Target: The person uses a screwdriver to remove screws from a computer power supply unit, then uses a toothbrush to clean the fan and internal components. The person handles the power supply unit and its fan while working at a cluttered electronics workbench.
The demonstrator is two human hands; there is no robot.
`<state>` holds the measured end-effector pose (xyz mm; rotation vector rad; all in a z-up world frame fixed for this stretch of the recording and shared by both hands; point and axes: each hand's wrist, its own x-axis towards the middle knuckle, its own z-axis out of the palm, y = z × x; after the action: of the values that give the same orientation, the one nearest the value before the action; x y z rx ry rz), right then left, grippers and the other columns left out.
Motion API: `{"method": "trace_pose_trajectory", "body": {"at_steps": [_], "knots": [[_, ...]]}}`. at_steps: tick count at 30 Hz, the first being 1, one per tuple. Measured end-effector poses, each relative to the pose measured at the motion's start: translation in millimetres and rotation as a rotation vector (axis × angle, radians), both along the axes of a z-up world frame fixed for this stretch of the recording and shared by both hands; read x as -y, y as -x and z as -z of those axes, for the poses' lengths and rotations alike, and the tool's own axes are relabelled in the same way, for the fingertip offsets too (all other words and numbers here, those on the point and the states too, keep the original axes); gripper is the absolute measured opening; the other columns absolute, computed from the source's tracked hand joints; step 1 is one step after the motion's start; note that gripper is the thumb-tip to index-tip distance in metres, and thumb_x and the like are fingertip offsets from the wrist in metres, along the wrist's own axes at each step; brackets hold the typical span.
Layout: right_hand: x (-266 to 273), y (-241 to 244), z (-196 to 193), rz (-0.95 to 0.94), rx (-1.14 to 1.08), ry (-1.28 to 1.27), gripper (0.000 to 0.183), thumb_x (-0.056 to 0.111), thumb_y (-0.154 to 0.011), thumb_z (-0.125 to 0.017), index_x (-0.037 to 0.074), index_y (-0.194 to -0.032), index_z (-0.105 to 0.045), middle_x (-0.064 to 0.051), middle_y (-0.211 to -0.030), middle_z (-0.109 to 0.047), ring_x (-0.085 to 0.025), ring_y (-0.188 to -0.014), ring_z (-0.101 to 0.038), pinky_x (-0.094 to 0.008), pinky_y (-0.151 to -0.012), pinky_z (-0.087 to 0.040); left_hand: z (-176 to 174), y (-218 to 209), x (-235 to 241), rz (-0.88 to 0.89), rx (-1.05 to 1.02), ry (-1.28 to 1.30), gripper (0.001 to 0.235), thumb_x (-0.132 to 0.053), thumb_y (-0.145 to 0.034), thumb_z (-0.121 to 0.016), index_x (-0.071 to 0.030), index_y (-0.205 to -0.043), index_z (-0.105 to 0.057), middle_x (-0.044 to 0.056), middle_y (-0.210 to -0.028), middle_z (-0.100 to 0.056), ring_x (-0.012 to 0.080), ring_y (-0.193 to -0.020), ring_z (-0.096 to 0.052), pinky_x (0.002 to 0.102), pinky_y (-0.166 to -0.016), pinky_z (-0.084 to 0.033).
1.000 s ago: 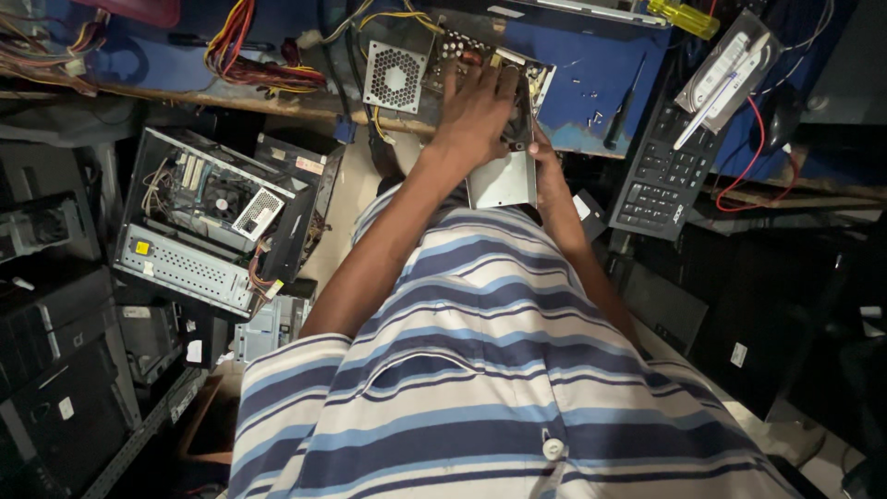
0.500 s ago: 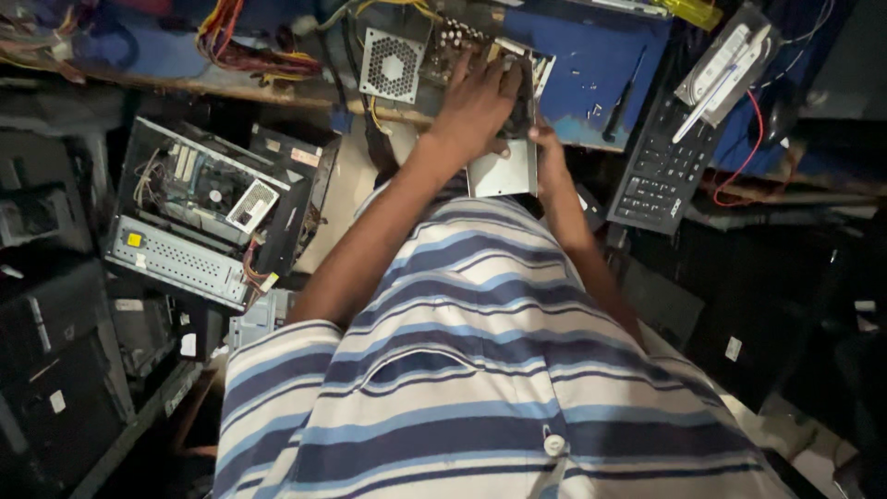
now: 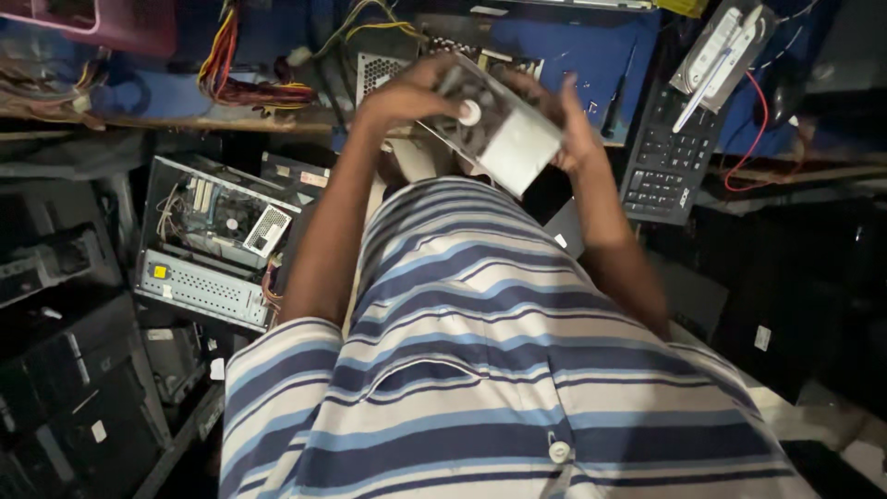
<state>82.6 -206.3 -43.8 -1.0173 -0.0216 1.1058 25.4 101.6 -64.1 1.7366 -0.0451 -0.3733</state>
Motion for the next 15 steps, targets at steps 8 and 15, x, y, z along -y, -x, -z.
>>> {"method": "trace_pose_trajectory", "body": {"at_steps": [8, 15], "knots": [[-14, 18, -21, 0.084, 0.237, 0.35, 0.102, 0.056, -0.09, -0.081, -0.001, -0.155, -0.028, -0.044, -0.123, -0.057, -0.042, -0.104, -0.064, -0.05, -0.09, -0.061, 26, 21, 11, -0.525, -0.045, 0.025, 0.056, -0.025, -0.084, -0.093, -0.003, -0.127, -0.065, 0.01, -0.115, -0.079, 0.0189, -0.106, -0.075, 0.034, -0.095, -0.059], [-20, -13, -37, -0.006, 0.471, 0.659, 0.101, 0.052, -0.082, -0.084, -0.002, -0.154, -0.039, -0.028, -0.137, -0.065, -0.033, -0.123, -0.067, -0.045, -0.101, -0.058, 14, 31, 11, -0.444, 0.112, -0.113, 0.08, -0.025, -0.078, -0.095, 0.0, -0.137, -0.048, 0.016, -0.117, -0.073, 0.0257, -0.108, -0.071, 0.037, -0.094, -0.056]]}}
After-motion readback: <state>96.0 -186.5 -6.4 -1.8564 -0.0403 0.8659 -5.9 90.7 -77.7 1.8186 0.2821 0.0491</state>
